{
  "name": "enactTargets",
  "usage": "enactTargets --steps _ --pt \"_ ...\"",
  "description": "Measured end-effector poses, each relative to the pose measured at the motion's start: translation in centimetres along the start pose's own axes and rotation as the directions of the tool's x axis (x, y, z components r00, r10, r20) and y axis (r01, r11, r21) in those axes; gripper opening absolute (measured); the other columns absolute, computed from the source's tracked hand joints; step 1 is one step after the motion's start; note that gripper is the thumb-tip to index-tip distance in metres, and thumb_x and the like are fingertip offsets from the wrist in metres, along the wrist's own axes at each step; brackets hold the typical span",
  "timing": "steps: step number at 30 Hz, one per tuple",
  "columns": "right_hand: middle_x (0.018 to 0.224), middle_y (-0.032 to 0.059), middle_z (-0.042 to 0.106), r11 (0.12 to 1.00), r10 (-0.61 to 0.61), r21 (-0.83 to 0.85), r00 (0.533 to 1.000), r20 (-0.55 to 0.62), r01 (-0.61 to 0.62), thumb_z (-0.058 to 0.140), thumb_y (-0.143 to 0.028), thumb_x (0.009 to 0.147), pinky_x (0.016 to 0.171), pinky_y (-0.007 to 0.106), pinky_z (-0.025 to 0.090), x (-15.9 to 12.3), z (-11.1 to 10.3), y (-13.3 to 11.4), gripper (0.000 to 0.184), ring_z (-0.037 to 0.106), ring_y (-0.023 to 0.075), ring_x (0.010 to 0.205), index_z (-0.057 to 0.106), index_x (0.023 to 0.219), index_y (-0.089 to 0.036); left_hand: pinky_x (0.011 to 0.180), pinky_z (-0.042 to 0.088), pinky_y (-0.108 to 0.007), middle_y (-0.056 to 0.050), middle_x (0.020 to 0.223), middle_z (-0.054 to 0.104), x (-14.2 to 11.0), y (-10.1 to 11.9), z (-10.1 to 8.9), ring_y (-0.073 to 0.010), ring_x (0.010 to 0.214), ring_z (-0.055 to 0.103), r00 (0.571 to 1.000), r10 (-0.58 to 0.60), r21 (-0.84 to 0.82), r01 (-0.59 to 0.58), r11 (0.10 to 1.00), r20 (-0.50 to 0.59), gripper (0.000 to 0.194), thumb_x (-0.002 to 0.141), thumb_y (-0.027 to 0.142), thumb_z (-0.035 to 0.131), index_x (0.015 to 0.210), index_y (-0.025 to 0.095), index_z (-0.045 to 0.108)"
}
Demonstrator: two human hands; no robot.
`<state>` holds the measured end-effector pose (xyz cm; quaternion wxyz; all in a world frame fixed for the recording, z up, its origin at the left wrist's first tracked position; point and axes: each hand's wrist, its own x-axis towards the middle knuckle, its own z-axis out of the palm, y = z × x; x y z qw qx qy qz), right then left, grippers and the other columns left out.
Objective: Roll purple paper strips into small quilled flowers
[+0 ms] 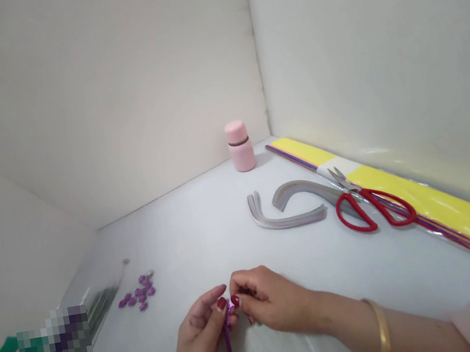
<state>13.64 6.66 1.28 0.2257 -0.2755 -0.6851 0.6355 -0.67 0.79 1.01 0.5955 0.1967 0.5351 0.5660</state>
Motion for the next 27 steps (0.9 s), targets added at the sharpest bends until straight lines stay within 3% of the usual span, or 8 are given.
enactTargets --steps 7,12,15,18,27 --pt "0.066 0.0006 0.057 0.999 0.027 0.03 0.999 -0.024 -0.027 0.045 -0.024 0.085 0.054 0.021 0.039 0.1 0.2 0.5 0.013 0.048 0.0098 0.057 0.047 0.074 -0.017 0.057 0.043 -0.021 -0.003 0.058 0.066 -0.1 -0.1 -0.2 -0.0107 0.053 0.059 0.994 -0.041 -0.028 0.044 0.999 0.098 0.036 0.071 0.031 0.068 0.099 0.01 0.06" --pt "0.061 -0.001 0.053 0.998 0.052 0.031 0.996 -0.075 -0.05 0.043 -0.025 0.085 0.051 0.021 0.037 0.1 0.1 0.4 0.015 0.046 0.0095 0.053 0.047 0.074 -0.016 0.044 0.037 -0.016 0.001 0.056 0.06 0.0 -0.5 0.0 -0.0054 0.043 0.05 0.985 -0.063 0.021 0.06 0.998 0.161 0.025 0.067 0.032 0.071 0.076 0.011 0.06" --pt "0.057 -0.0033 0.049 0.998 0.062 0.017 0.995 -0.083 -0.061 0.044 -0.022 0.084 0.051 0.021 0.036 0.1 0.1 0.3 0.013 0.045 0.0093 0.052 0.046 0.072 -0.016 0.032 0.025 -0.014 0.007 0.046 0.047 0.2 -0.8 -0.2 -0.0021 0.033 0.032 0.991 -0.08 0.173 0.061 0.983 0.107 0.028 0.065 0.038 0.07 0.068 0.013 0.057" --pt "0.056 -0.0041 0.047 0.997 0.071 0.026 0.994 -0.078 -0.069 0.044 -0.021 0.084 0.051 0.021 0.036 0.1 0.1 0.3 0.012 0.045 0.0092 0.052 0.046 0.072 -0.016 0.031 0.013 -0.014 0.009 0.045 0.042 0.3 -0.9 -0.4 -0.0012 0.033 0.023 0.994 -0.101 0.246 0.09 0.965 0.031 0.03 0.065 0.041 0.069 0.067 0.014 0.057" --pt "0.057 -0.0037 0.048 0.991 0.083 0.103 0.996 -0.022 -0.081 0.047 -0.028 0.084 0.051 0.021 0.037 0.0 0.1 0.3 0.017 0.046 0.0091 0.051 0.047 0.072 -0.016 0.039 0.022 -0.014 0.006 0.044 0.043 0.5 -1.3 -0.4 -0.0042 0.041 0.033 0.998 -0.02 0.145 0.028 0.989 -0.055 0.031 0.055 0.039 0.076 0.056 0.013 0.059"
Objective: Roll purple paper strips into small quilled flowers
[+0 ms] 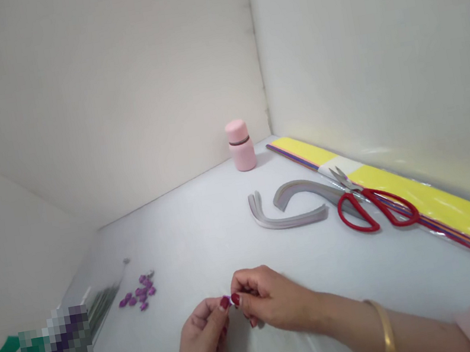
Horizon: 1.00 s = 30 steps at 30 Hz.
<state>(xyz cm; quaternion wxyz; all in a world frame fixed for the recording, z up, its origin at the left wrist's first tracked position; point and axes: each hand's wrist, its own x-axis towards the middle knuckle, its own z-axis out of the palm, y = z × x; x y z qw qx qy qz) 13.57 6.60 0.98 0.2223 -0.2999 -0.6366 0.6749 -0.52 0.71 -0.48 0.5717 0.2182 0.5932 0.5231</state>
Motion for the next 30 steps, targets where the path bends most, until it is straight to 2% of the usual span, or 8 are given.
enactTargets --steps 3,6,10,15,23,30 --pt "0.058 -0.0027 0.049 0.999 0.012 0.038 1.0 0.008 -0.013 0.048 -0.031 0.084 0.052 0.022 0.038 0.1 0.1 0.1 0.02 0.048 0.009 0.052 0.048 0.073 -0.015 0.036 0.018 -0.014 0.007 0.043 0.041 -0.3 0.4 0.2 -0.0025 0.038 0.027 1.0 0.013 0.034 -0.013 0.999 0.009 0.031 0.058 0.04 0.073 0.057 0.013 0.059" --pt "0.058 -0.0028 0.05 0.997 0.027 0.073 0.999 -0.019 -0.025 0.047 -0.032 0.085 0.05 0.021 0.037 0.2 0.1 0.4 0.021 0.048 0.0086 0.05 0.048 0.073 -0.015 0.033 0.012 -0.014 0.007 0.046 0.044 -0.7 1.0 0.4 -0.0016 0.035 0.023 0.999 -0.012 0.017 0.011 1.0 0.03 0.028 0.065 0.041 0.066 0.067 0.013 0.061" --pt "0.057 -0.0033 0.05 0.993 0.019 0.119 0.999 -0.027 -0.016 0.049 -0.034 0.084 0.05 0.021 0.036 0.2 0.0 0.6 0.022 0.047 0.0081 0.05 0.048 0.073 -0.015 0.031 0.013 -0.014 0.007 0.048 0.046 -0.9 1.4 0.6 -0.0005 0.033 0.022 0.999 -0.029 0.069 0.026 0.997 0.041 0.024 0.066 0.033 0.064 0.074 0.012 0.061" --pt "0.057 -0.0039 0.049 0.991 0.03 0.13 0.999 -0.037 -0.025 0.05 -0.035 0.083 0.049 0.021 0.037 0.3 0.0 0.6 0.022 0.047 0.0079 0.049 0.048 0.074 -0.015 0.031 0.015 -0.013 0.008 0.046 0.043 -0.7 1.5 0.3 -0.0002 0.032 0.023 0.998 -0.033 0.132 0.026 0.991 0.049 0.028 0.065 0.037 0.067 0.074 0.011 0.062" --pt "0.057 -0.0042 0.05 0.991 0.046 0.127 0.999 -0.021 -0.043 0.053 -0.037 0.08 0.049 0.02 0.038 0.2 -0.1 0.2 0.024 0.048 0.0077 0.049 0.048 0.072 -0.015 0.033 0.011 -0.014 0.009 0.041 0.039 -0.9 1.6 0.4 -0.0016 0.035 0.022 0.998 -0.039 0.039 0.038 0.999 0.041 0.025 0.06 0.034 0.072 0.067 0.012 0.063" --pt "0.054 -0.0051 0.05 0.965 0.075 0.251 0.997 0.032 -0.081 0.058 -0.045 0.075 0.045 0.019 0.037 0.4 -0.2 0.1 0.032 0.048 0.0068 0.044 0.048 0.07 -0.015 0.033 0.009 -0.014 0.009 0.04 0.042 -0.9 1.5 0.5 -0.001 0.034 0.022 0.997 -0.073 -0.034 0.073 0.997 0.0 0.025 0.056 0.035 0.074 0.062 0.013 0.064"
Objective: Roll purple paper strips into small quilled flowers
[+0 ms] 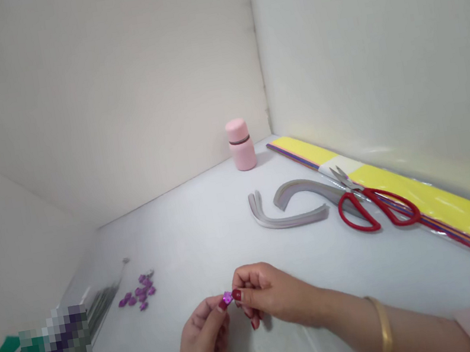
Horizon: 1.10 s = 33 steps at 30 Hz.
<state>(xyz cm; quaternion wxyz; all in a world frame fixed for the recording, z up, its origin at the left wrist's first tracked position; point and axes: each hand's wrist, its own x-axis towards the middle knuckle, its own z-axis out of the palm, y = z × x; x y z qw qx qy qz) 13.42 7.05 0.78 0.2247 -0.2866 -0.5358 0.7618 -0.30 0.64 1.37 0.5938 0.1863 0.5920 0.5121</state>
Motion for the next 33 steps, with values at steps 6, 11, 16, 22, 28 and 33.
enactTargets --steps 6,11,16,22,28,33 --pt "0.051 -0.0058 0.049 1.0 0.014 0.009 1.0 -0.015 -0.014 0.06 -0.046 0.073 0.044 0.018 0.036 0.0 0.2 -0.2 0.035 0.047 0.0061 0.043 0.049 0.069 -0.014 0.051 0.04 -0.017 0.0 0.048 0.061 0.6 -0.8 -0.2 -0.01 0.049 0.053 0.977 0.196 0.008 -0.198 0.98 0.08 0.021 0.058 0.03 0.076 0.064 0.013 0.065" --pt "0.053 -0.0057 0.049 0.999 0.025 -0.024 1.0 -0.009 -0.025 0.058 -0.044 0.076 0.045 0.018 0.036 0.0 0.3 -0.1 0.031 0.047 0.0065 0.043 0.048 0.069 -0.015 0.054 0.041 -0.021 -0.004 0.057 0.067 0.4 -1.0 -0.3 -0.0138 0.055 0.056 0.958 0.284 0.126 -0.287 0.95 0.045 0.021 0.063 0.034 0.071 0.063 0.013 0.065" --pt "0.056 -0.0046 0.048 0.988 -0.03 -0.153 1.0 0.002 0.03 0.052 -0.036 0.081 0.048 0.019 0.037 -0.2 0.1 0.1 0.022 0.047 0.008 0.049 0.049 0.072 -0.016 0.034 0.023 -0.016 0.007 0.038 0.047 0.3 -0.7 -0.3 -0.004 0.033 0.032 0.992 0.126 0.08 -0.125 0.989 -0.007 0.026 0.057 0.037 0.075 0.058 0.014 0.063" --pt "0.057 -0.0033 0.049 0.902 -0.146 -0.407 0.989 0.019 0.141 0.048 -0.026 0.084 0.051 0.019 0.036 -0.6 0.0 -0.3 0.016 0.045 0.0086 0.053 0.052 0.072 -0.015 0.053 0.041 -0.019 -0.003 0.059 0.063 0.6 -1.0 -0.5 -0.0115 0.056 0.053 0.996 0.09 -0.061 -0.09 0.994 -0.003 0.024 0.056 0.034 0.077 0.059 0.012 0.067" --pt "0.06 -0.0029 0.05 0.767 -0.246 -0.596 0.967 0.067 0.236 0.046 -0.02 0.084 0.051 0.017 0.033 -0.8 -0.2 -0.6 0.014 0.043 0.0081 0.054 0.054 0.073 -0.015 0.049 0.039 -0.018 -0.001 0.052 0.06 0.6 -1.2 -0.3 -0.008 0.048 0.047 0.996 0.091 -0.087 -0.089 0.992 0.018 0.026 0.055 0.034 0.078 0.055 0.012 0.065" --pt "0.057 -0.0031 0.05 0.816 -0.21 -0.541 0.976 0.055 0.206 0.046 -0.021 0.084 0.049 0.017 0.034 -0.8 0.0 -0.4 0.016 0.044 0.008 0.052 0.052 0.071 -0.015 0.041 0.034 -0.016 0.002 0.046 0.054 0.6 -1.2 0.0 -0.0065 0.042 0.044 0.992 0.122 -0.101 -0.117 0.988 0.042 0.03 0.058 0.038 0.076 0.055 0.012 0.061"
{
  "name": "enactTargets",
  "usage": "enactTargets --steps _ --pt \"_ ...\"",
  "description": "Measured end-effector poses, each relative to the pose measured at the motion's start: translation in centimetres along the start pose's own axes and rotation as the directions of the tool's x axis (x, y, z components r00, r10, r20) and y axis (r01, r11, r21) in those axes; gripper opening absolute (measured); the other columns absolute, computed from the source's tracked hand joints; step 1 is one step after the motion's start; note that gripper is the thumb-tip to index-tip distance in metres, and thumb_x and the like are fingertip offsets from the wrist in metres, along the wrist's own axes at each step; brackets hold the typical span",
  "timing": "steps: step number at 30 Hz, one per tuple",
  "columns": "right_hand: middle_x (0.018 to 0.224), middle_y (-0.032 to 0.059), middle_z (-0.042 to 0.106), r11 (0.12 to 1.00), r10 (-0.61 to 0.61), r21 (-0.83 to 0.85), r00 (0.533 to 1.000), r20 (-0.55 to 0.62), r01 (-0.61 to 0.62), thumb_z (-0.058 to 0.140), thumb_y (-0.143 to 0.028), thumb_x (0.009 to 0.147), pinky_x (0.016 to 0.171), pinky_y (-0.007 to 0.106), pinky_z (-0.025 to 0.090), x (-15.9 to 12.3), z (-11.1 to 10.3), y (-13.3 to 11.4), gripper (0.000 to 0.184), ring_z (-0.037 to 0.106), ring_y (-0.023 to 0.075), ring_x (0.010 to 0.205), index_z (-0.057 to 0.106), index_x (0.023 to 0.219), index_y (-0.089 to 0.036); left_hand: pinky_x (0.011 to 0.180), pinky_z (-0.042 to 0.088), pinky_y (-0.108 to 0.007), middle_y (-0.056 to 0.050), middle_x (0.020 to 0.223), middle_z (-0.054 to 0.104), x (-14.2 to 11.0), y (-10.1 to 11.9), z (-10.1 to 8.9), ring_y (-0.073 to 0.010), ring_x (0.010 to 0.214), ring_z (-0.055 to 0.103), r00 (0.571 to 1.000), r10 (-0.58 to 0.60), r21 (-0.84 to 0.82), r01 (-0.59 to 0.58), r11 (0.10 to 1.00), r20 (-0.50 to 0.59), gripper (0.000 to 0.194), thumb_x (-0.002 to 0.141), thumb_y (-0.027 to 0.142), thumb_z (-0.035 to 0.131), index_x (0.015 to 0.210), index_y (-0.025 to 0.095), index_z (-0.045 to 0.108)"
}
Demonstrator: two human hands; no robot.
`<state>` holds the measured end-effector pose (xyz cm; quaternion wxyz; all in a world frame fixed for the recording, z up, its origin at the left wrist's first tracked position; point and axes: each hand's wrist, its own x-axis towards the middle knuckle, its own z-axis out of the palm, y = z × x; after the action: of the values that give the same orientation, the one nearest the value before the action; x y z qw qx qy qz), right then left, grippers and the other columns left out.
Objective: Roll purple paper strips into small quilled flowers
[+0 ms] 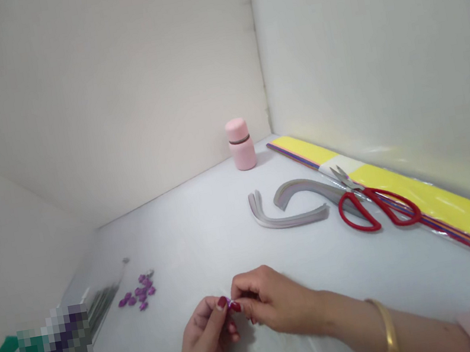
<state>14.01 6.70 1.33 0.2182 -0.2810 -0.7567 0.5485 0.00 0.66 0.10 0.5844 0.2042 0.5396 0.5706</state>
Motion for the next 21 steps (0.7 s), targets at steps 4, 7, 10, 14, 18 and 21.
enactTargets --steps 4,7,10,14,18,21 --pt "0.056 -0.0032 0.049 1.0 0.001 -0.011 1.0 -0.017 -0.001 0.048 -0.023 0.083 0.047 0.016 0.032 0.06 0.08 -0.04 0.018 0.043 0.0078 0.05 0.054 0.068 -0.015 0.042 0.036 -0.016 0.002 0.046 0.054 0.18 -0.11 -0.06 -0.0064 0.042 0.045 1.0 -0.013 0.018 0.013 1.0 -0.024 0.032 0.054 0.039 0.078 0.055 0.012 0.061" --pt "0.056 -0.0032 0.05 1.0 -0.001 0.0 1.0 -0.009 0.001 0.049 -0.023 0.082 0.047 0.017 0.032 0.04 0.15 -0.02 0.017 0.042 0.0079 0.05 0.055 0.068 -0.015 0.043 0.037 -0.017 0.001 0.048 0.057 0.23 -0.07 -0.1 -0.0064 0.042 0.046 1.0 -0.017 0.047 0.018 0.999 -0.025 0.032 0.051 0.038 0.079 0.056 0.012 0.062" --pt "0.057 -0.0023 0.051 0.995 0.044 0.091 0.999 0.007 -0.044 0.049 -0.024 0.082 0.049 0.018 0.035 0.07 0.32 0.14 0.016 0.045 0.0086 0.051 0.054 0.069 -0.015 0.043 0.037 -0.016 0.001 0.05 0.059 0.11 -0.02 -0.02 -0.006 0.042 0.046 0.999 -0.016 0.024 0.017 1.0 -0.028 0.031 0.052 0.037 0.079 0.056 0.012 0.062" --pt "0.061 -0.0004 0.055 0.961 0.124 0.245 0.991 0.044 -0.131 0.048 -0.027 0.082 0.052 0.02 0.04 0.18 0.55 0.39 0.017 0.049 0.0096 0.052 0.052 0.071 -0.016 0.044 0.036 -0.016 0.003 0.045 0.056 -0.02 -0.08 0.04 -0.0062 0.043 0.045 0.999 -0.014 -0.054 0.011 0.998 -0.045 0.029 0.053 0.035 0.08 0.055 0.013 0.061" --pt "0.062 -0.0003 0.055 0.949 0.148 0.272 0.987 0.059 -0.159 0.046 -0.027 0.085 0.055 0.022 0.04 0.22 0.49 0.25 0.018 0.051 0.0098 0.054 0.053 0.073 -0.015 0.042 0.035 -0.016 0.003 0.044 0.054 0.11 -0.12 -0.1 -0.0061 0.042 0.043 0.997 0.008 -0.021 -0.009 1.0 -0.071 0.027 0.055 0.033 0.079 0.054 0.013 0.061" --pt "0.062 -0.0013 0.053 0.942 0.151 0.3 0.988 0.03 -0.153 0.048 -0.027 0.084 0.054 0.022 0.04 0.24 0.47 0.2 0.015 0.051 0.0095 0.054 0.053 0.077 -0.015 0.042 0.034 -0.017 0.003 0.045 0.053 0.12 0.0 -0.07 -0.0065 0.042 0.042 0.996 0.026 0.035 -0.023 0.999 -0.081 0.027 0.055 0.034 0.078 0.053 0.013 0.061"
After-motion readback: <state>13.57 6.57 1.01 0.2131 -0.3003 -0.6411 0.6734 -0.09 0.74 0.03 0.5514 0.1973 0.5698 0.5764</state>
